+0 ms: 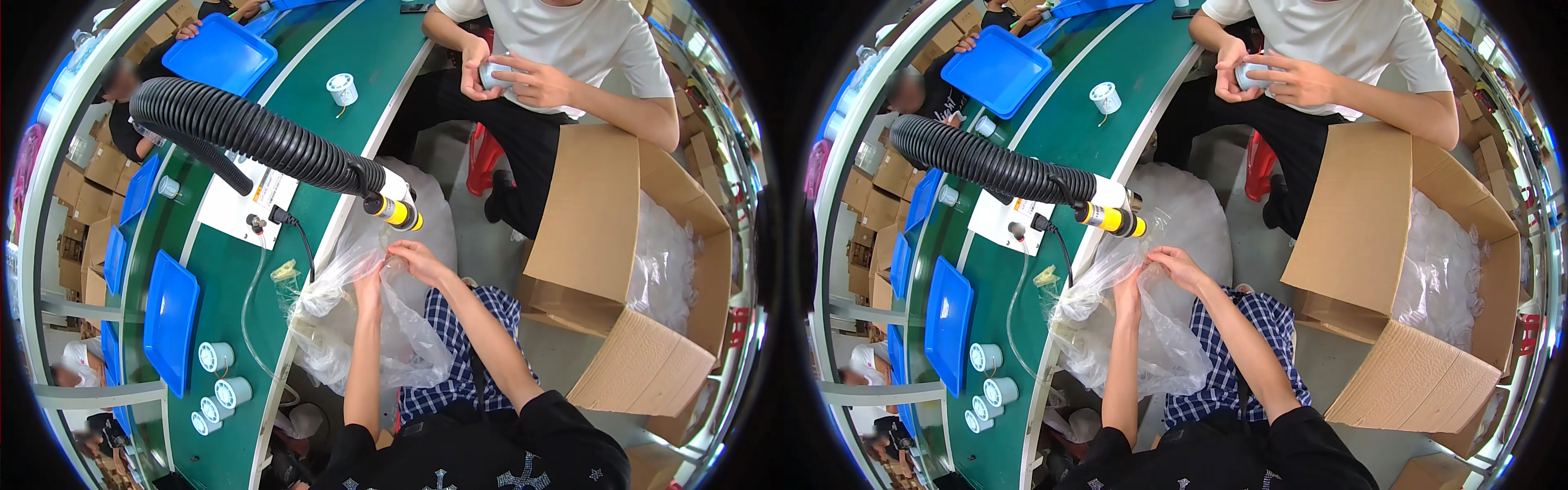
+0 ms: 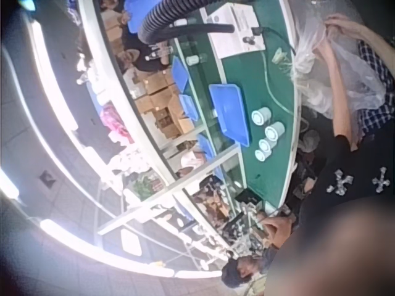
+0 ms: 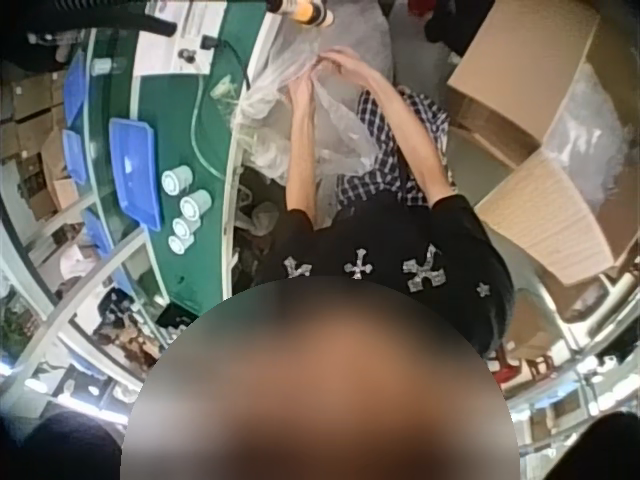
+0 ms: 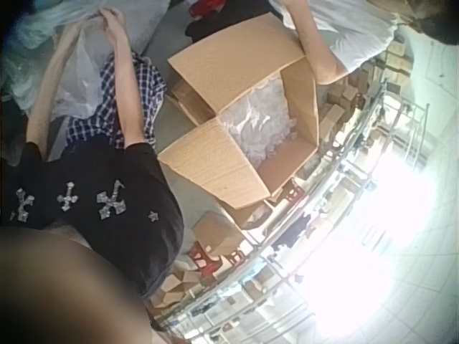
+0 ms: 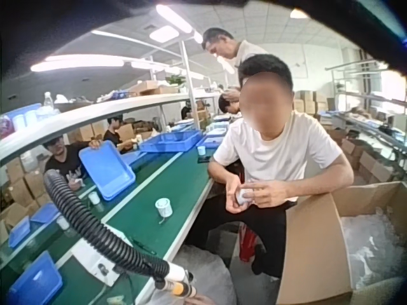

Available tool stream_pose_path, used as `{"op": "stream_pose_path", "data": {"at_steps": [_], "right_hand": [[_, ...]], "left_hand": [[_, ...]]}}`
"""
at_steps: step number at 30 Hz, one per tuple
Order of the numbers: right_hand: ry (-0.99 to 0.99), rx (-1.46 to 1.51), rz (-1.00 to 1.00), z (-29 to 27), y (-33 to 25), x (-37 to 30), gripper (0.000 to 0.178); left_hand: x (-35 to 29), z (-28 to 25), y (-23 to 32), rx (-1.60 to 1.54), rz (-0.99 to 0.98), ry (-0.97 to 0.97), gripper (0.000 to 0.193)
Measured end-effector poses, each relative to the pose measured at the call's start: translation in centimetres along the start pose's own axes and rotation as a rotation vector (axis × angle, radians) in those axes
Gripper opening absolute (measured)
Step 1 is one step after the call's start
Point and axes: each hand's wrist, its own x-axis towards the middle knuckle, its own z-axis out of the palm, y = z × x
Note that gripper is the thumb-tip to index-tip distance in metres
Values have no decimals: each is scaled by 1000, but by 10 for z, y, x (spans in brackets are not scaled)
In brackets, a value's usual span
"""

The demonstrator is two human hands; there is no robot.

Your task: The person sits at a green assembly table in a factory and assembles small cylindrical electronic components. They pick up a white plastic housing and a clear plastic cover, fit them together, and place the finished unit on the table. The person repeats this process for several units, handling them one at a time.

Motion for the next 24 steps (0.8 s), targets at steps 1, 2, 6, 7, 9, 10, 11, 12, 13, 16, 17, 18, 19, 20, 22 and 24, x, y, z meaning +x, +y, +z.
{"op": "stream_pose_path", "data": {"at_steps": [1, 2, 6, 7, 9, 10, 11, 12, 13, 16, 17, 18, 19, 20, 22, 24], "right_hand": [[8, -10, 10, -1, 0, -1, 15], [17, -38, 12, -1, 1, -1, 15], [18, -106, -51, 4, 5, -3, 15], [10, -111, -85, 4, 6, -2, 15], [43, -129, -106, 6, 10, -2, 16], [60, -141, -116, 8, 10, -3, 16], [57, -149, -112, 9, 9, -3, 16], [54, -156, -108, 9, 8, -4, 16], [53, -164, -105, 8, 8, -5, 16], [67, -159, -79, 7, 8, -6, 16], [95, -225, -96, 7, 8, -5, 16], [124, -292, -114, 7, 9, -4, 17], [154, -357, -131, 7, 10, -4, 17], [187, -421, -196, 8, 11, -3, 17], [248, -548, -326, 13, 11, -3, 17], [398, -662, -481, 23, 9, -8, 16]], "left_hand": [[1, 2, 0, -35, 8, -3, 25], [2, 2, 0, -26, 8, 1, 24], [8, -4, -5, -43, -5, -24, 25], [8, -3, -3, -58, -10, -40, 25], [3, -1, -2, 11, 9, 7, 26], [1, 0, -2, 43, 18, 30, 26], [2, -1, -3, 22, 7, 13, 26], [3, -2, -5, 2, -4, -4, 27], [3, -1, -5, -19, -16, -22, 27], [1, -1, -2, 17, -9, -38, 27], [3, -4, -4, 11, -33, -28, 26], [6, -9, -9, 5, -58, -17, 25], [6, -9, -8, -1, -83, -8, 24], [5, -7, -8, -93, -87, -29, 24], [3, -4, -6, -278, -91, -68, 22], [1, -4, -8, -335, -102, -100, 23]]}}
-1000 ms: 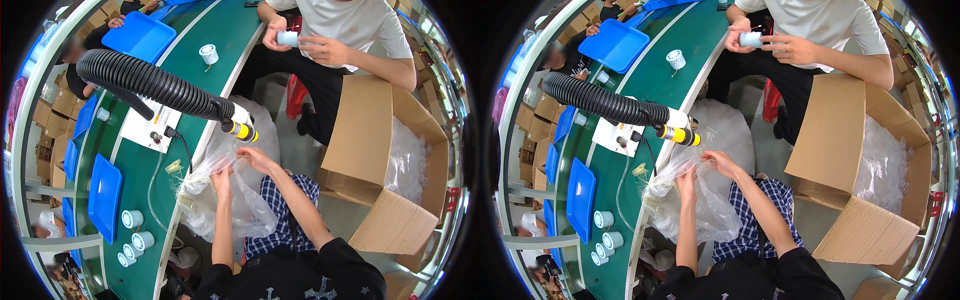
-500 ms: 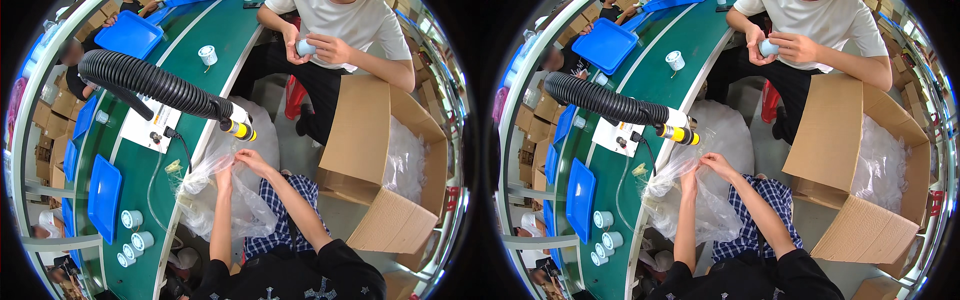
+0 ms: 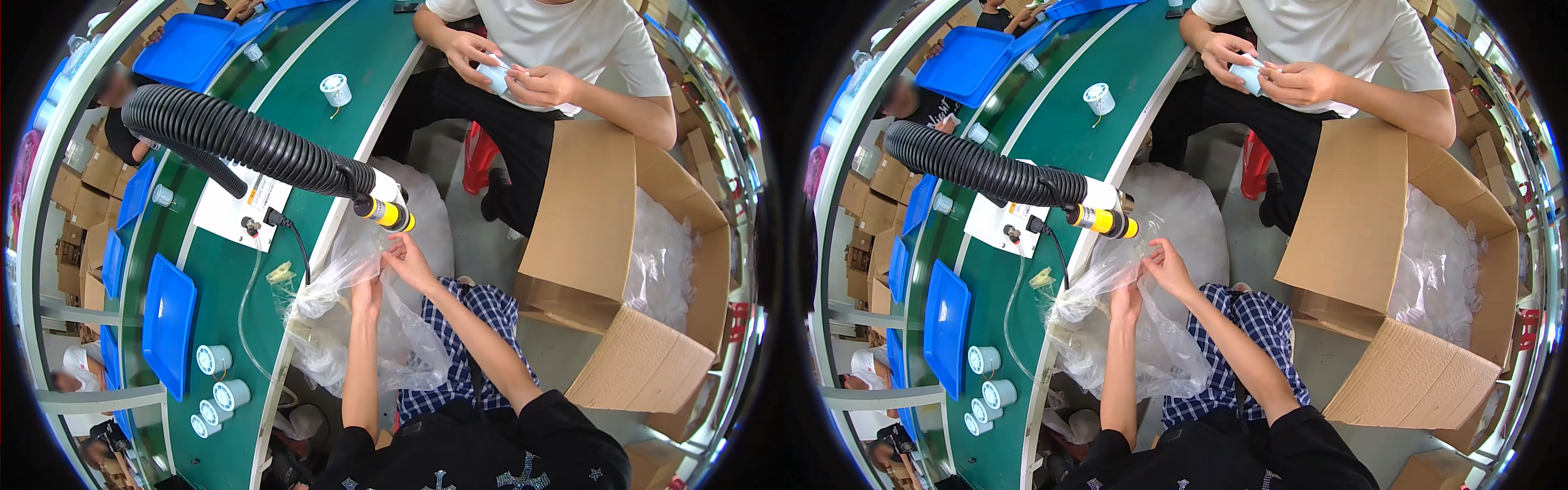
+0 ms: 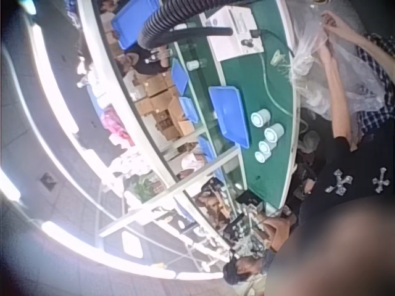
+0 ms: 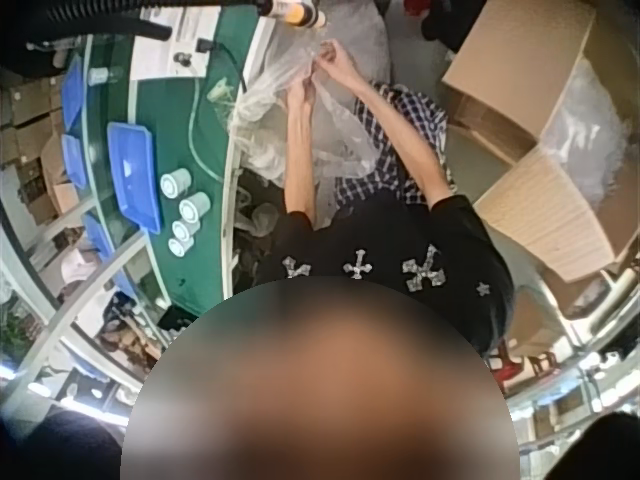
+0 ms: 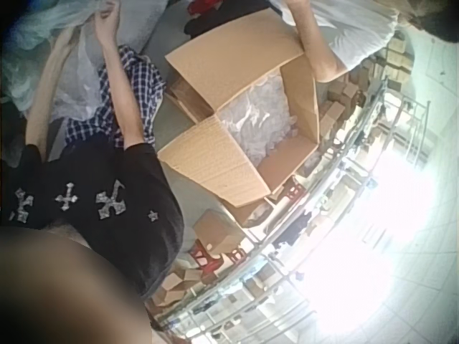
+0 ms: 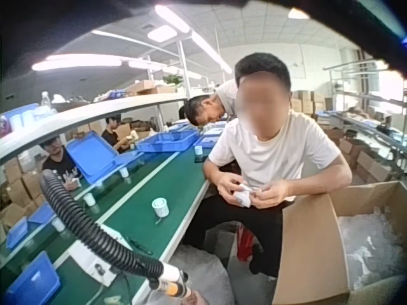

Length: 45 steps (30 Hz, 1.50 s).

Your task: The person sits at a green assembly table in a factory and assembles small cylindrical electronic components. They pick up a white plastic housing and a clear plastic cover, fit them together, and place the finished unit on the table. The person repeats this process for several units, handling them one at a time.

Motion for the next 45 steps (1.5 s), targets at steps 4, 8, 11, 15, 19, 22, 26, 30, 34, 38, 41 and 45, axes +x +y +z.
{"op": "stream_pose_path", "data": {"at_steps": [4, 8, 11, 15, 19, 22, 26, 30, 34, 38, 41, 45], "right_hand": [[129, -328, -458, -1, -24, -12, 19], [53, -258, -346, 4, -9, -17, 22], [-103, -291, -312, -3, 5, -13, 22], [27, 61, -81, -15, 28, 25, 22], [179, 272, 324, -26, 46, 66, 26], [76, 206, 347, -13, 51, 86, 28], [93, 109, 263, -17, 69, 113, 29], [76, -320, 313, -13, 59, 105, 34], [106, -114, -46, 21, 72, 83, 46], [-217, -95, 74, 9, 124, 107, 58], [-61, -233, 37, 18, 49, 99, 63], [-244, -111, 51, -6, 102, 97, 61]], "left_hand": [[-9, 6, 1, -49, -36, -37, 25], [-18, 16, 4, 6, -78, -22, 24], [-10, -15, -8, -69, -124, -94, 24], [14, -41, -28, -213, -185, -4, 23], [60, -49, -33, -49, -188, -58, 22], [109, -72, -47, -198, -154, -266, 21], [139, -64, -79, -329, -177, -248, 21], [137, -92, -104, -358, -176, -263, 25], [119, -88, -101, -342, -126, -216, 27], [124, -48, -106, -317, -159, -279, 30], [112, -79, -104, -313, -107, -204, 32], [115, -30, -108, -284, -122, -274, 34]]}}
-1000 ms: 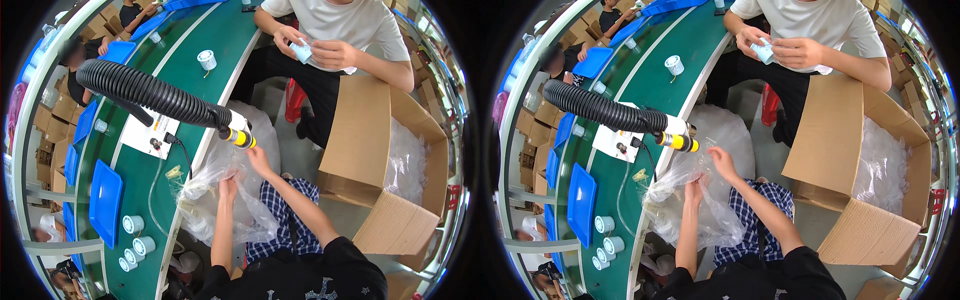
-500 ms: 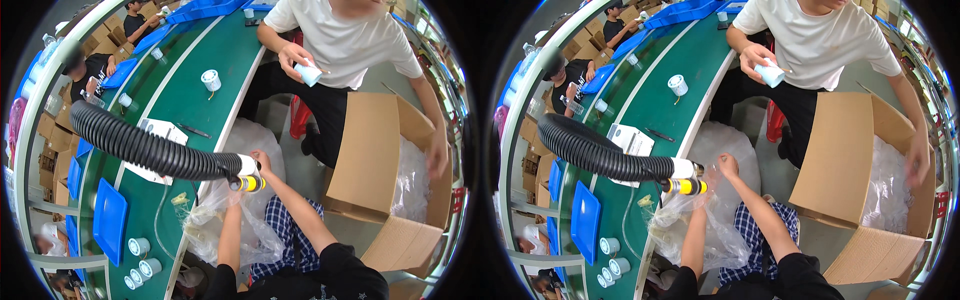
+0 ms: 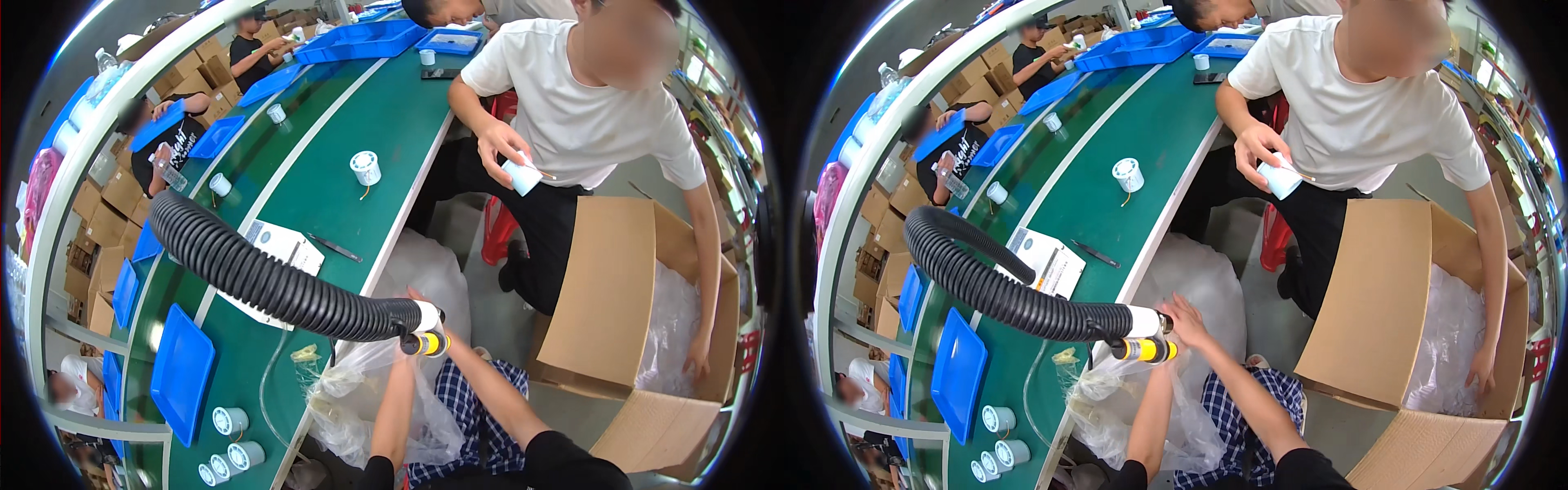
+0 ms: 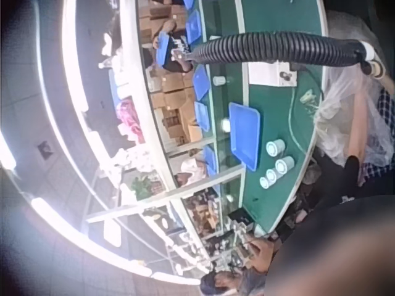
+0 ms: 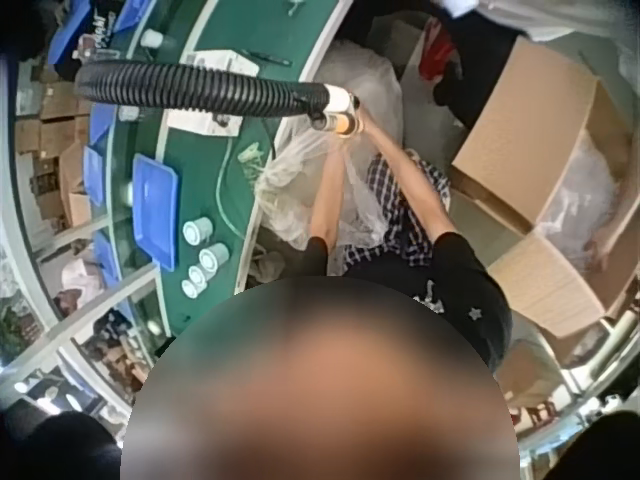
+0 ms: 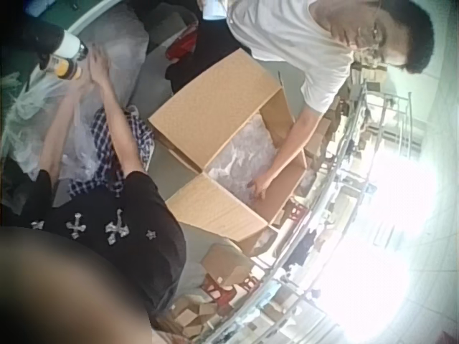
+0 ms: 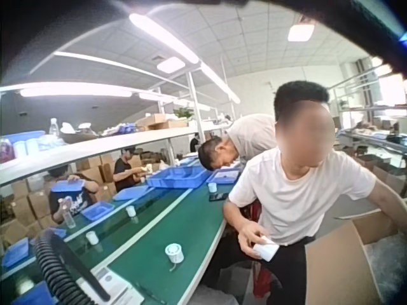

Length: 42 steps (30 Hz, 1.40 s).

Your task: The person sits at a green assembly table in a factory and assembles small cylindrical electronic components. They pick up a white plastic housing and a clear plastic cover, fit them together, and place the finished unit on the table. The person repeats this process for several units, handling them one at a time.

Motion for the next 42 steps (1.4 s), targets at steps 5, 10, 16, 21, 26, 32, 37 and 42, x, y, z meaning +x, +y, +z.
{"op": "stream_pose_path", "data": {"at_steps": [5, 10, 16, 21, 26, 32, 37, 42], "right_hand": [[346, 52, -176, -9, -79, -41, 53], [137, -115, -228, 42, -117, -115, 36], [428, -64, -177, 14, -114, -140, 46], [227, -99, -139, 40, -97, -168, 52], [272, -21, -134, 53, -94, -190, 57], [90, -94, -204, 82, -74, -196, 54], [253, 12, -165, 55, -92, -185, 53], [157, 204, -30, 67, -69, -201, 53]], "left_hand": [[-13, -17, 14, 53, 90, 64, 37], [-31, -9, 21, 209, 181, 70, 40], [-74, -8, 31, 505, 441, 39, 44], [-111, 28, 44, 315, 106, 448, 50], [-137, 13, 50, 27, 223, 225, 45], [-170, 67, 38, 167, 137, 261, 51], [-159, 73, 54, 231, 115, 331, 55], [-182, 92, 40, 67, 129, 324, 52]]}}
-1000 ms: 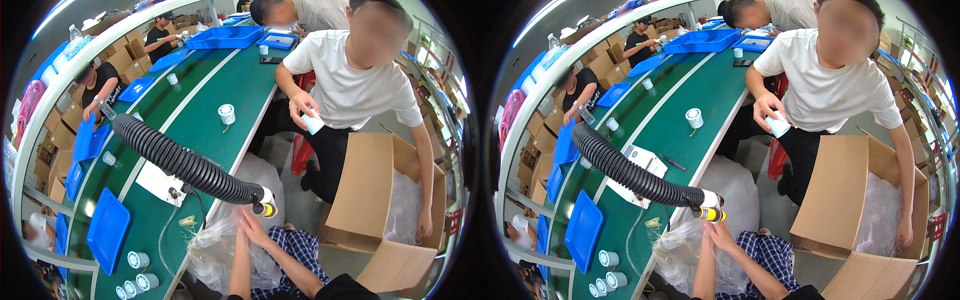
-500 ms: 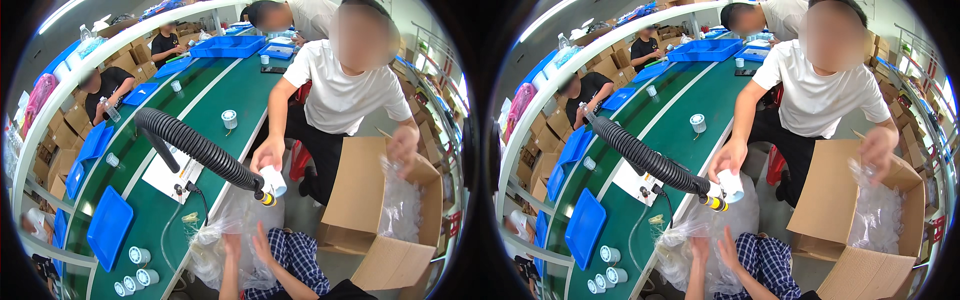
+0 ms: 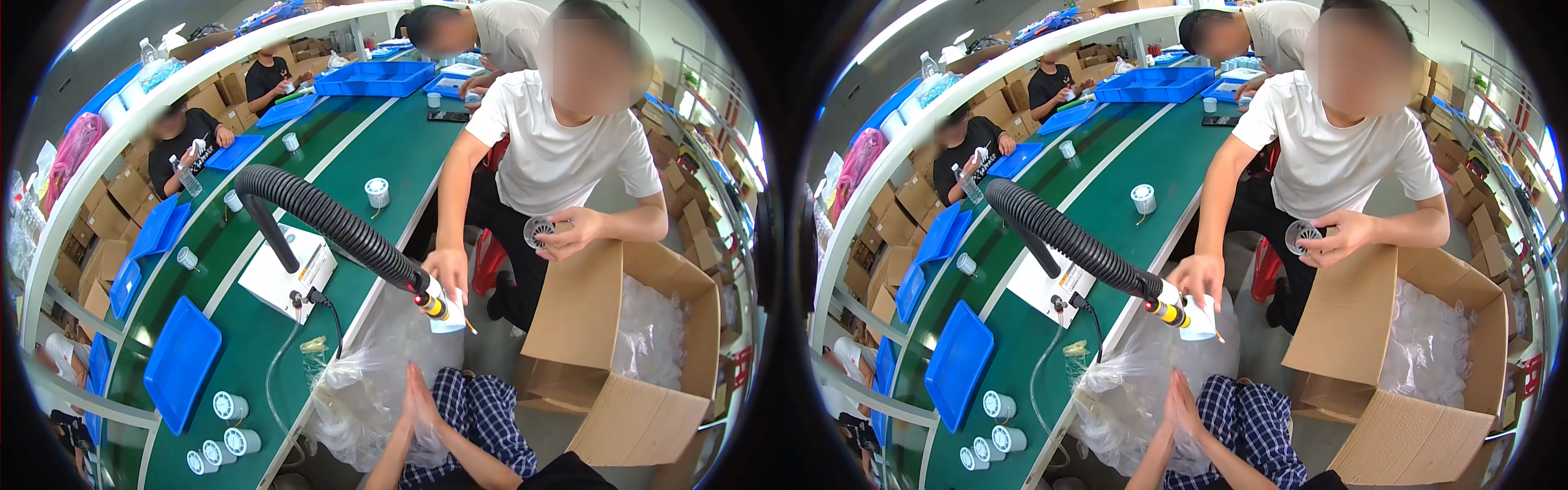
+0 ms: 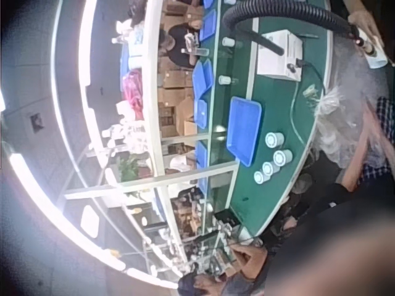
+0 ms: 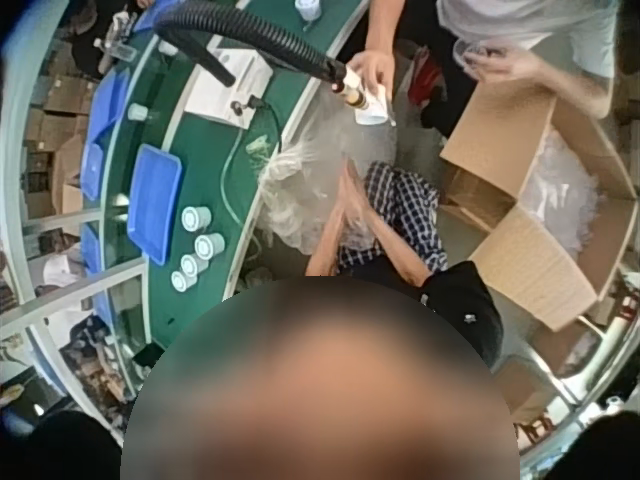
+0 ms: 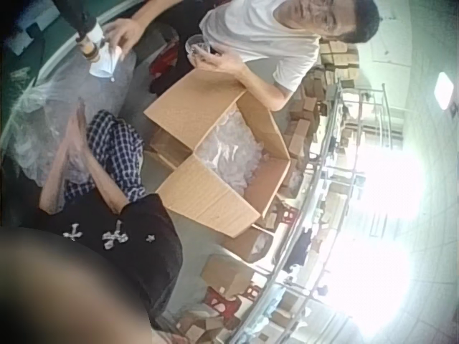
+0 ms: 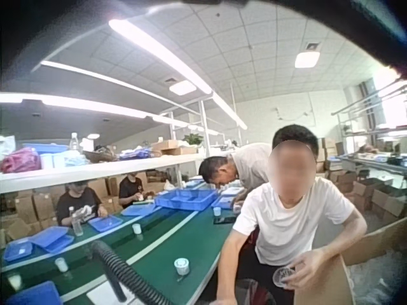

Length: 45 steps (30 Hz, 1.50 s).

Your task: The person sits at a green assembly table in a factory and assembles small cylindrical electronic components. They pick up a white plastic housing and a clear plastic cover, fit them together, and place the finished unit on the table. The person repeats this process for several units, handling them one at a time.

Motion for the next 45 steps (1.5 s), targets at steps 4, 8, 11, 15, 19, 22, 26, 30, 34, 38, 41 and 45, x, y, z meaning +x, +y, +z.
{"op": "stream_pose_path", "data": {"at_steps": [4, 8, 11, 15, 19, 22, 26, 30, 34, 38, 41, 45], "right_hand": [[1, 67, 103, -5, -24, -8, 49], [209, 135, 90, -48, -29, -18, 43], [265, 148, 107, -84, -25, -41, 38], [278, 62, 198, -132, -11, -75, 25], [267, -44, 186, -150, -28, -103, 22], [326, -49, 222, -155, -25, -116, 22], [309, -397, 342, -158, -53, -122, 31], [406, -331, 394, -162, -74, -121, 29], [461, -233, 370, -165, -53, -126, 20], [366, -254, 193, -165, -67, -133, 23], [272, -265, 123, -160, -93, -135, 26], [178, -318, -31, -163, -114, -136, 31]], "left_hand": [[-5, -5, 8, 550, -18, -68, 48], [-24, 9, 65, 917, -27, -335, 41], [-50, 52, 127, 828, 25, -534, 33], [-10, 134, 167, 866, 455, -491, 31], [89, 191, 183, 878, 752, -377, 44], [184, 239, 182, 1123, 820, -185, 62], [276, 257, 175, 1455, 945, 90, 92], [309, 264, 169, 1481, 851, 178, 72], [272, 267, 168, 1412, 971, 185, 60], [181, 253, 147, 1253, 1078, -181, 55], [98, 212, 142, 1541, 1300, -338, 55], [2, 167, 116, 1700, 1406, -526, 58]]}}
